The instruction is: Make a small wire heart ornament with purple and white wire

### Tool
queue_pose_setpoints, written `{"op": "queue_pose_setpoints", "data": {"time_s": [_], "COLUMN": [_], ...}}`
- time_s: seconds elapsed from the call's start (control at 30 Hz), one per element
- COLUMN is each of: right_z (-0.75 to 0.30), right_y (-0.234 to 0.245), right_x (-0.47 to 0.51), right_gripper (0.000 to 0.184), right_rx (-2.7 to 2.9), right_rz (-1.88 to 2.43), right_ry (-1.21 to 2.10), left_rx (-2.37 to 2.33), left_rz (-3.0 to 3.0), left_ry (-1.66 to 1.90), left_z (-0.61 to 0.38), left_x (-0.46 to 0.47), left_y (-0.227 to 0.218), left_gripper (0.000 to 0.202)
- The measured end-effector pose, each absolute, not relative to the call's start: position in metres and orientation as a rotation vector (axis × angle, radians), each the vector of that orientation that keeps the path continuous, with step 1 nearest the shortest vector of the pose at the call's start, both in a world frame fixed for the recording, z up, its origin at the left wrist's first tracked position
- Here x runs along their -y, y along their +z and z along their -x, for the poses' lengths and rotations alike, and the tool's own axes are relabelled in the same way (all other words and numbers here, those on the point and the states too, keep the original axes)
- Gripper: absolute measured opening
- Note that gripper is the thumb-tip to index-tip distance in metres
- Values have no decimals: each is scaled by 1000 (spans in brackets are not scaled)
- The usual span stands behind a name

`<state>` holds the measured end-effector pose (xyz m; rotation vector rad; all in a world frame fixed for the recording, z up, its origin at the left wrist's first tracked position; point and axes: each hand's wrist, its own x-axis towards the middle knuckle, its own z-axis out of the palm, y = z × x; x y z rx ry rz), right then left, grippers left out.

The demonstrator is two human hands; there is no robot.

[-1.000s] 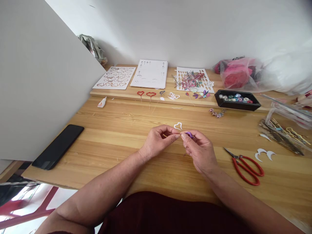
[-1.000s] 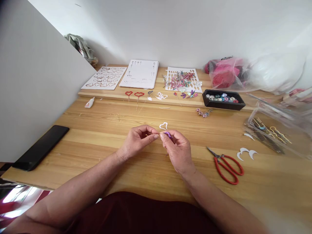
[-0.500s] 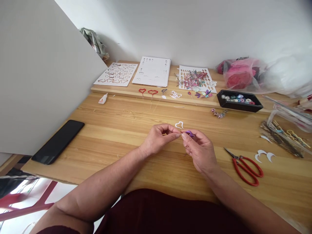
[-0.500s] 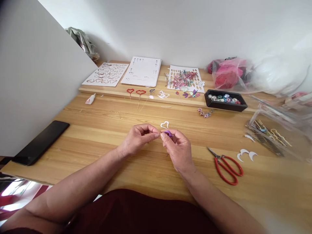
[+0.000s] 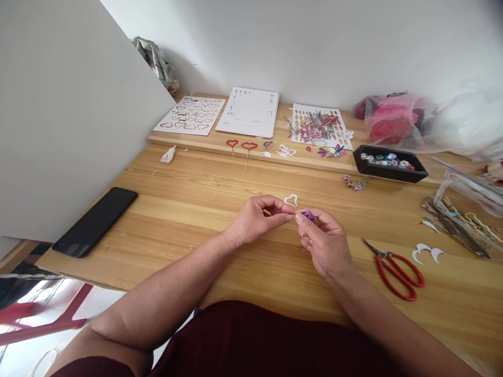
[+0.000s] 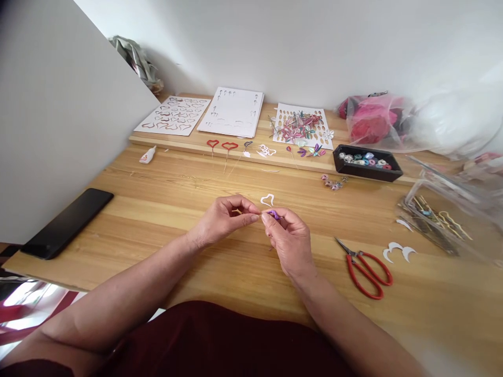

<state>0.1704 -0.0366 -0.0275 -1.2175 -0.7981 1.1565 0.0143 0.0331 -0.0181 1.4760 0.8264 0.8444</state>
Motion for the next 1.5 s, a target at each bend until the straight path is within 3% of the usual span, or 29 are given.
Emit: {"op": "queue_pose_setpoints", "data": {"time_s": [0.4, 0.7, 1.27, 1.5], "right_z": [-168, -165, -164, -163], "right_y": [-27, -24, -24, -18], "right_x": [37, 37, 37, 39], "right_gripper": [15, 25, 16, 35], "right_rx": [768, 723, 705, 688], "right_rz": [1188, 1184, 1145, 1153], "right_ry": [1181, 1267, 1248, 1323], "left_rx": [-821, -838, -855, -848], "left_rz": [-1272, -1226, -1257, -1298], "left_ry": [748, 777, 759, 824], "left_z": [-15, -17, -15, -15], "left_x": [-32, -32, -33, -32], "left_y": [-18, -15, -20, -20], "left_gripper": [30, 34, 34, 29]}}
